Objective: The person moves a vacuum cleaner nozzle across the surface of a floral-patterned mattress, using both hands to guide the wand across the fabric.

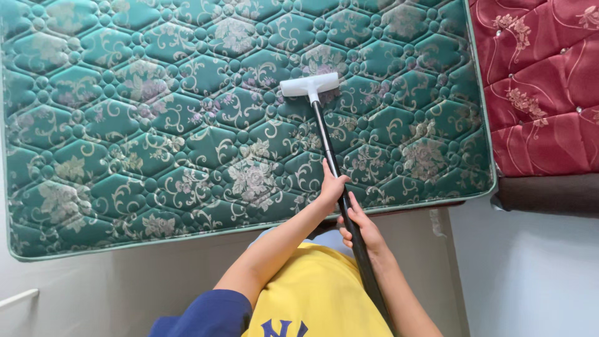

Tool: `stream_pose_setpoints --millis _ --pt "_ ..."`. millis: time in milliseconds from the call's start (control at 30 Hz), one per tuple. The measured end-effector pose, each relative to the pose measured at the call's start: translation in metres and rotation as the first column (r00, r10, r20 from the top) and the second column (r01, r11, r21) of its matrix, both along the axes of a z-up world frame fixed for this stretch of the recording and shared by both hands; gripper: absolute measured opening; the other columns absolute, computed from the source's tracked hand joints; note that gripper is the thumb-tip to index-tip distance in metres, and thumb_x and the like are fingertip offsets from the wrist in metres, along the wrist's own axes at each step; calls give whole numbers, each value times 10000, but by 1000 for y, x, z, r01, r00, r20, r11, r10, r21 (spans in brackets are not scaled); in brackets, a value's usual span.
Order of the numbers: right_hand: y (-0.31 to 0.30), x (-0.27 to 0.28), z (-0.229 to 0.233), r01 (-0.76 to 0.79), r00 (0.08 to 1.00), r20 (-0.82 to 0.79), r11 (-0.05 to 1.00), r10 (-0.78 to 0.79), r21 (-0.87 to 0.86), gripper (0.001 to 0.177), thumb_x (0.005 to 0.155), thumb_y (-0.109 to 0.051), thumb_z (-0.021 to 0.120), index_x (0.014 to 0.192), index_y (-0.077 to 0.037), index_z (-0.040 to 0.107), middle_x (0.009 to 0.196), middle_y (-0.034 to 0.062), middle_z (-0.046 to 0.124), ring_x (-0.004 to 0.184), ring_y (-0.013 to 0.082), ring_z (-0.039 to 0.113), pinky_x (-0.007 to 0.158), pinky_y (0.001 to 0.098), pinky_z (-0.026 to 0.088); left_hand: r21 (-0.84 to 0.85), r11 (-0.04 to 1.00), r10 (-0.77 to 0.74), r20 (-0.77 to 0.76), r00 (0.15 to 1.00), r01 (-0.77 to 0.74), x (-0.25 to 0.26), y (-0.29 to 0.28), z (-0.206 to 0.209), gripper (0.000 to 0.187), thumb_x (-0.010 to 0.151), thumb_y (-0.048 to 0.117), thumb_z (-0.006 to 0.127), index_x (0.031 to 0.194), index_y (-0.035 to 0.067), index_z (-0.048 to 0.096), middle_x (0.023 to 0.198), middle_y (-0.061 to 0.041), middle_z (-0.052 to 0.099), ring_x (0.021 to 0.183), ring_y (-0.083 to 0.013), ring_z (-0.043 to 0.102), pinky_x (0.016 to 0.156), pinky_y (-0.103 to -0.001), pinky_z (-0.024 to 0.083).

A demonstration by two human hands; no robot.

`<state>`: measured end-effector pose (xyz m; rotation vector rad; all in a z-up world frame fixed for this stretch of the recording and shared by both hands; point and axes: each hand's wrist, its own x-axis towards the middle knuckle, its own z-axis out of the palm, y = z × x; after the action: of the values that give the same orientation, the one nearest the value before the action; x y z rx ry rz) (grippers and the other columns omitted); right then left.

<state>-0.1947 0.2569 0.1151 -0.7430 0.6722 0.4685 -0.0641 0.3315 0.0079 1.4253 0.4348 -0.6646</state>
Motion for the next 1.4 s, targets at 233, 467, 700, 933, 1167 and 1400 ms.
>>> stream_pose_setpoints --millis 233,467,700,933,1167,1400 --pt "29 65 -35 15 997 78 1000 -17 19 674 1062 -283 449 1641 -428 137 937 68 545 559 137 502 428 263 434 156 987 -54 93 994 39 71 23 -33 1019 789 147 668 1653 247 139 1175 -180 664 941 -279 682 826 -392 547" --pt "54 89 -50 44 995 95 999 -43 0 675 1065 -303 466 1647 -434 150 946 63 550 561 135 515 433 268 451 122 991 -69 92 993 58 105 46 -37 1026 788 148 659 1644 263 107 1170 -177 673 950 -291 689 826 -410 550" --pt "75 23 -4 55 998 32 998 -56 21 690 1040 -298 466 1639 -422 148 935 66 555 541 134 500 412 256 434 48 995 -93 -8 996 93 25 69 3 1070 803 156 655 1657 292 26 1144 -153 655 925 -258 660 828 -377 529" --pt "85 24 1 57 998 6 998 -57 -26 692 1037 -284 454 1638 -408 134 925 68 558 530 139 494 405 257 432 -21 998 -51 -3 999 51 19 76 1 1055 792 139 665 1657 271 76 1121 -149 644 903 -245 640 805 -382 532" --pt "90 107 -37 35 993 111 999 -38 31 690 1067 -290 451 1651 -441 116 933 59 546 553 134 509 430 264 438 -17 1000 -2 156 988 5 115 79 -38 1020 780 124 686 1639 212 141 1169 -164 644 961 -271 655 845 -399 537" --pt "97 110 -27 23 998 62 1000 -23 10 678 1060 -297 447 1637 -456 129 934 54 546 548 131 502 427 264 428 48 999 -17 138 990 11 118 88 -32 1026 792 136 678 1644 224 112 1199 -171 642 969 -279 670 850 -401 541"
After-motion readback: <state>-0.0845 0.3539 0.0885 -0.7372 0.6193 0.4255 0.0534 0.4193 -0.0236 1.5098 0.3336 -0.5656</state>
